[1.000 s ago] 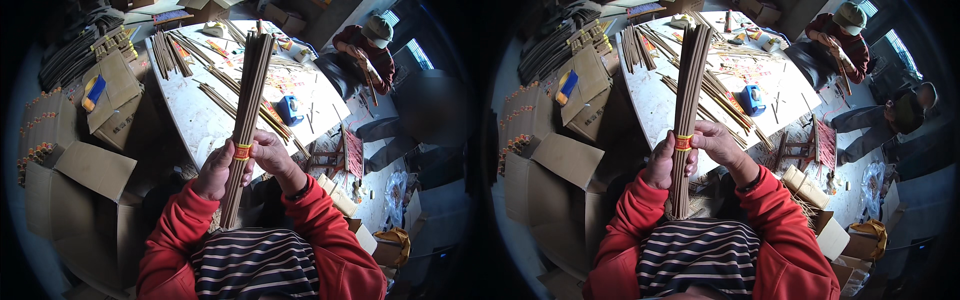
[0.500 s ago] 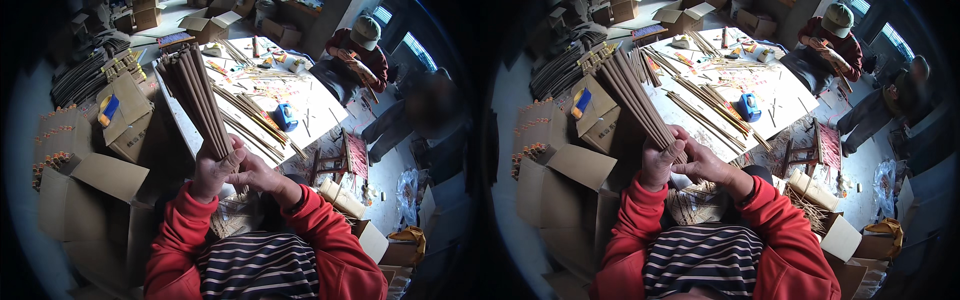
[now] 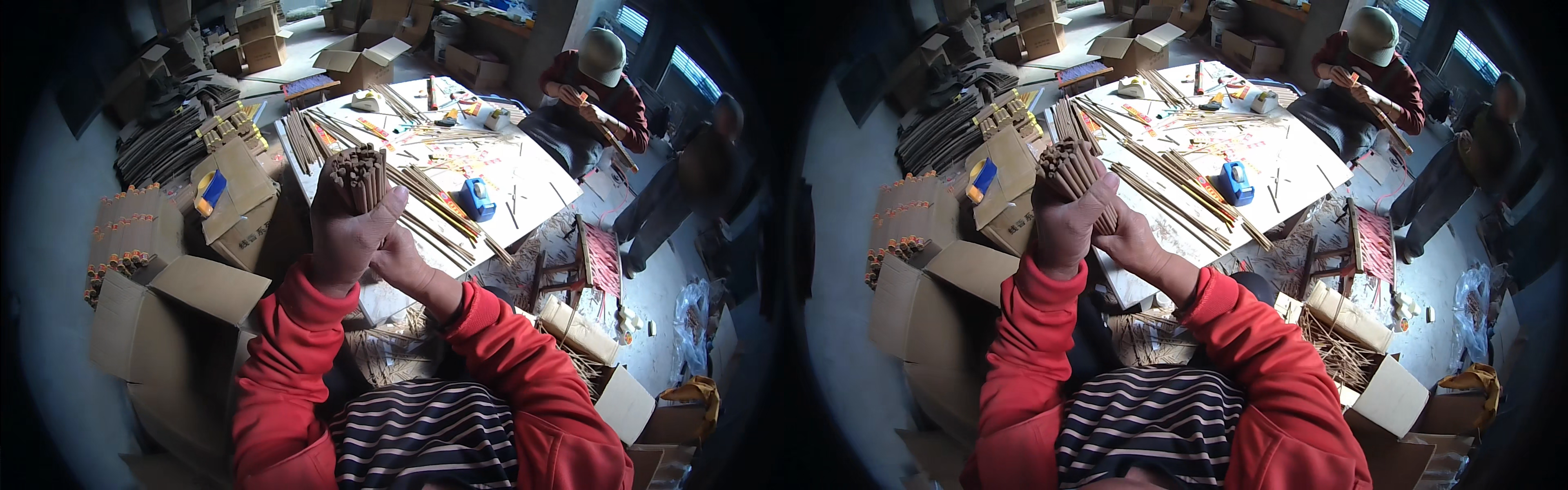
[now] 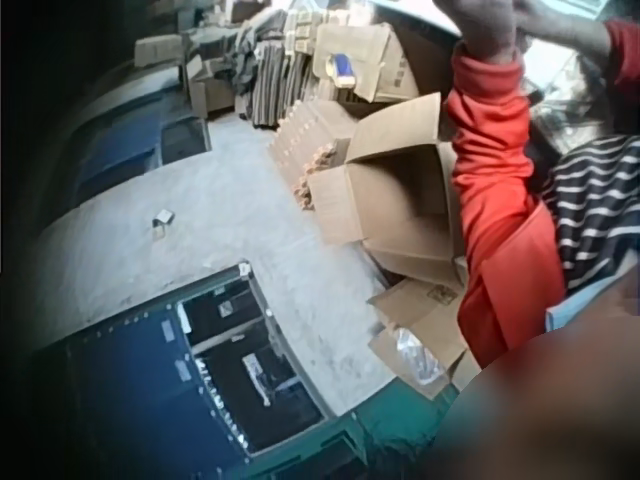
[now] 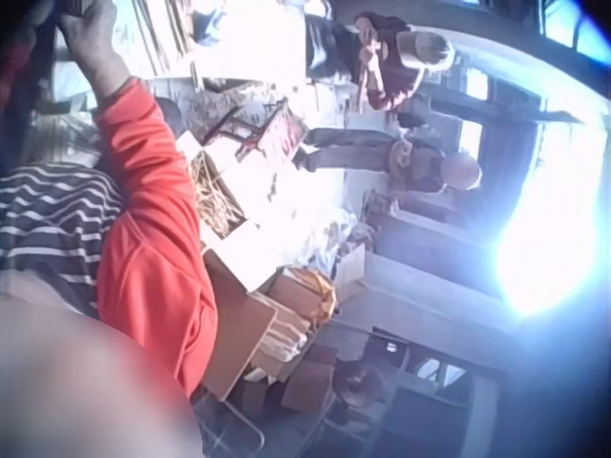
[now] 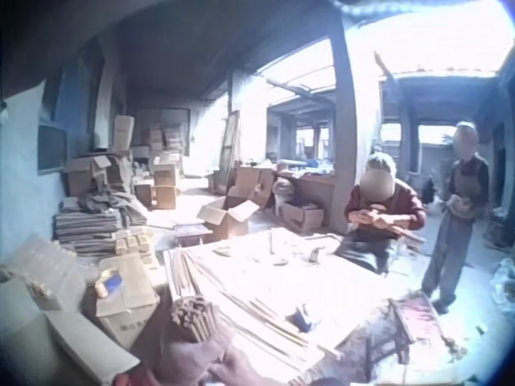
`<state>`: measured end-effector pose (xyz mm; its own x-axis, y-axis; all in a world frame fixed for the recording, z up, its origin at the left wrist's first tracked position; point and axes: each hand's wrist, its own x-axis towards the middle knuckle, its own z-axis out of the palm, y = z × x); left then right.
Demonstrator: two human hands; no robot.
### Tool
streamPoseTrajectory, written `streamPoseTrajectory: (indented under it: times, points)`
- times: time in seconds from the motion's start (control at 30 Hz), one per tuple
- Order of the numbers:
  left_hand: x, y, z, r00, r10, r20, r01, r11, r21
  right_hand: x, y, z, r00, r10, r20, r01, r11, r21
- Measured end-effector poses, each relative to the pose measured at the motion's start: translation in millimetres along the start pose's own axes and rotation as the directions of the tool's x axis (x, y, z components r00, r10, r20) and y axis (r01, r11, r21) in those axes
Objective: The person gathers thin wooden sticks, aligns them into bundles, and secures each bundle with a small paper wrapper. They then use scissors to trim the ends of the bundles and place the finished bundles on the table.
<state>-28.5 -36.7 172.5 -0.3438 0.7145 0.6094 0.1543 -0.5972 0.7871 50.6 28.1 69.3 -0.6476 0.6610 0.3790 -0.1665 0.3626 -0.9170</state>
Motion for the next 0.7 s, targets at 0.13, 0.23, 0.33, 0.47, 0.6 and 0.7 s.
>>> streamPoseTrajectory:
  times: [0.13,0.23,0.33,0.47,0.6,0.7]
  points:
    - [16,24,-21,0.974,-0.187,0.125,0.221,0.901,-0.373,-12,-67,-7,0.949,0.22,0.225,-0.236,0.971,0.047]
    - [20,23,-33,0.911,-0.262,0.318,0.408,0.683,-0.606,-30,-89,-15,0.756,0.375,0.536,-0.561,0.793,0.237]
    - [19,13,-31,0.913,-0.294,0.284,0.409,0.65,-0.64,-39,-84,-13,0.785,0.449,0.427,-0.545,0.827,0.133]
    - [21,24,-27,0.938,-0.301,0.172,0.341,0.716,-0.609,-47,-85,-13,0.823,0.447,0.35,-0.504,0.86,0.087]
    - [17,39,-23,0.936,-0.196,0.293,0.344,0.683,-0.644,-54,-87,-16,0.781,0.381,0.495,-0.532,0.82,0.209]
    - [16,55,-10,0.972,-0.118,0.202,0.207,0.838,-0.505,-43,-90,-15,0.874,0.318,0.367,-0.382,0.917,0.117]
